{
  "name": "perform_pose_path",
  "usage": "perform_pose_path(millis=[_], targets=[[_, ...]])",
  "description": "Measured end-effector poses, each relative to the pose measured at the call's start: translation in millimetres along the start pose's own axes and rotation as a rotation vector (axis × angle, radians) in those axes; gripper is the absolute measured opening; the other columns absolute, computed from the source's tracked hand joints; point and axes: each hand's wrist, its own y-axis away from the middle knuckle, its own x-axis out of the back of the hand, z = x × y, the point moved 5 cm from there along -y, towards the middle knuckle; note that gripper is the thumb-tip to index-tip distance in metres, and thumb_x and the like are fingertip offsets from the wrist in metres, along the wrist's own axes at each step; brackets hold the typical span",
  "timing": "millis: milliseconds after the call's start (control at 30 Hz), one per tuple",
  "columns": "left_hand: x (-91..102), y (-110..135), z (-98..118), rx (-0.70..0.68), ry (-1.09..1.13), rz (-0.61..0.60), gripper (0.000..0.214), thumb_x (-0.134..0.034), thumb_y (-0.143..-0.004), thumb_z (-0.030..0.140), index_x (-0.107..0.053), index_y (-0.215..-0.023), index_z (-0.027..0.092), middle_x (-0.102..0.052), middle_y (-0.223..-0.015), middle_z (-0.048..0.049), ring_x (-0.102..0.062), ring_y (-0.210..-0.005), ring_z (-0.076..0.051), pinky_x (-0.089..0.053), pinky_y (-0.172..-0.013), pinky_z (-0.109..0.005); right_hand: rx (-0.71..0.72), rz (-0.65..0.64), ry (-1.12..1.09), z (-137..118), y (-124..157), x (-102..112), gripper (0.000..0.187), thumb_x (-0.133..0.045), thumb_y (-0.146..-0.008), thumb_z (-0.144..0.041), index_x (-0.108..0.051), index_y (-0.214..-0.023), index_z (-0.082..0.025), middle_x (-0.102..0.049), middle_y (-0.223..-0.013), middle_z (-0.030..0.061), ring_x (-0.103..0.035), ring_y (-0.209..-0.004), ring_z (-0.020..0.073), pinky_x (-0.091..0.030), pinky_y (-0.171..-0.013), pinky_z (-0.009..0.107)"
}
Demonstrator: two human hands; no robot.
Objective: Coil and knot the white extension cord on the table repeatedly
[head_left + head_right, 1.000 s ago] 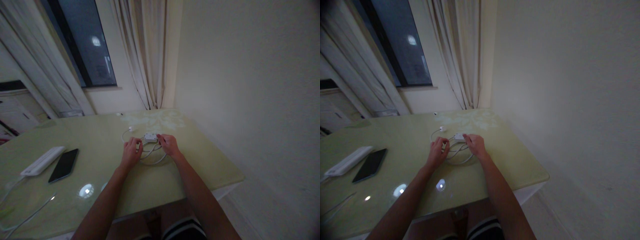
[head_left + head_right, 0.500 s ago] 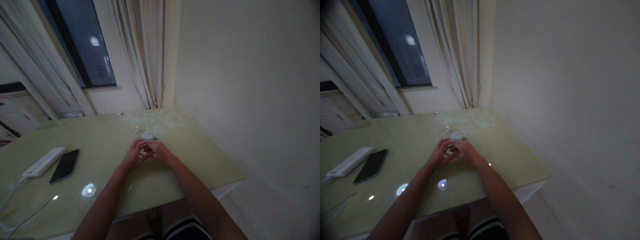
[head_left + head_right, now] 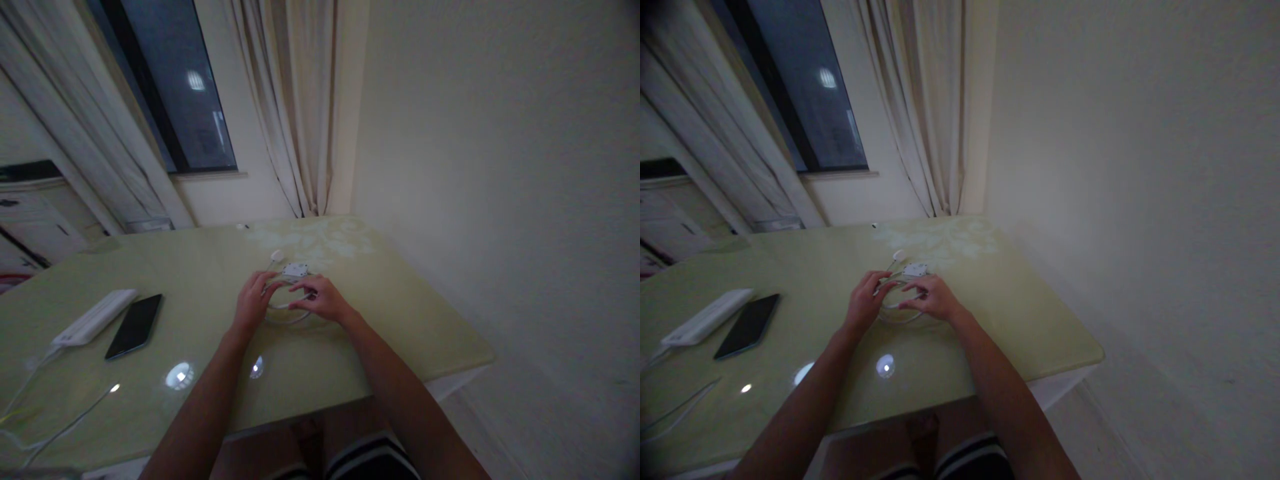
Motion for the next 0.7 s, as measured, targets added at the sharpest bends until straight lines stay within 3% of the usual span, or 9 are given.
perform_pose_path(millis=[100, 167, 233, 367, 467, 600, 700], targets=[[8.0, -3.6, -15.0, 0.101, -0.007, 0.055, 0.031, -0.050, -0.099, 0.044, -0.072, -0.097, 0.021, -0.072, -0.112, -0.0096, -0.066, -0.108, -0.025, -0.050, -0.102, -0.042, -0.094, 0.408, -0.365, 17.7, -3.2, 37.1, 0.043, -0.077, -0.078, -0.059, -0.067, -0.069, -0.019, -0.060, -0.066, -0.0016, -0.052, -0.063, 0.0116, -0.040, -0.061, 0.023], [9.5, -4.8, -20.1, 0.155, 0.040, 0.062, 0.032, -0.050, -0.098, 0.044, -0.073, -0.098, 0.021, -0.074, -0.115, -0.0094, -0.066, -0.111, -0.025, -0.048, -0.104, -0.043, -0.128, 0.686, -0.574, 32.9, -1.3, 60.0, 0.045, -0.075, -0.080, -0.059, -0.058, -0.066, -0.020, -0.051, -0.061, -0.0043, -0.047, -0.059, 0.0103, -0.040, -0.060, 0.023], [7.5, -5.3, -21.4, 0.195, 0.112, 0.032, 0.033, -0.051, -0.097, 0.045, -0.073, -0.102, 0.022, -0.074, -0.118, -0.0086, -0.067, -0.112, -0.025, -0.048, -0.105, -0.043, -0.173, 0.854, -0.734, 47.3, 1.3, 73.6, 0.047, -0.073, -0.082, -0.059, -0.050, -0.066, -0.021, -0.042, -0.058, -0.0069, -0.041, -0.054, 0.0093, -0.040, -0.057, 0.022], [4.5, -3.8, -27.6, 0.344, 0.233, 0.046, 0.038, -0.051, -0.095, 0.050, -0.072, -0.101, 0.019, -0.076, -0.112, -0.0100, -0.069, -0.102, -0.025, -0.052, -0.098, -0.043, -0.288, 0.896, -0.910, 69.3, 6.7, 80.2, 0.048, -0.062, -0.091, -0.058, -0.039, -0.068, -0.023, -0.035, -0.058, -0.0082, -0.038, -0.050, 0.0098, -0.044, -0.056, 0.023], [-0.1, -0.1, -39.6, 0.490, 0.465, 0.078, 0.047, -0.055, -0.091, 0.059, -0.070, -0.095, 0.015, -0.075, -0.110, -0.0128, -0.069, -0.102, -0.025, -0.057, -0.091, -0.043, -0.380, 0.975, -0.945, 88.4, 16.8, 81.8, 0.046, -0.048, -0.097, -0.057, -0.035, -0.068, -0.023, -0.035, -0.057, -0.0080, -0.040, -0.048, 0.0104, -0.045, -0.056, 0.023], [-8.5, 4.9, -53.0, 0.631, 0.784, 0.099, 0.058, -0.064, -0.082, 0.069, -0.069, -0.098, 0.013, -0.068, -0.128, -0.0160, -0.064, -0.116, -0.026, -0.061, -0.089, -0.043, -0.578, 1.178, -0.726, 117.1, 33.0, 87.6, 0.041, -0.042, -0.098, -0.052, -0.035, -0.069, -0.024, -0.036, -0.054, -0.0085, -0.040, -0.044, 0.0105, -0.041, -0.050, 0.022], [-15.4, 5.9, -53.0, 0.677, 0.841, 0.007, 0.058, -0.067, -0.081, 0.069, -0.069, -0.097, 0.013, -0.073, -0.116, -0.0165, -0.069, -0.108, -0.025, -0.059, -0.095, -0.043, -0.629, 1.212, -0.594, 129.8, 36.1, 89.5, 0.031, -0.051, -0.092, -0.046, -0.042, -0.073, -0.024, -0.043, -0.056, -0.0081, -0.043, -0.047, 0.0108, -0.040, -0.050, 0.022]])
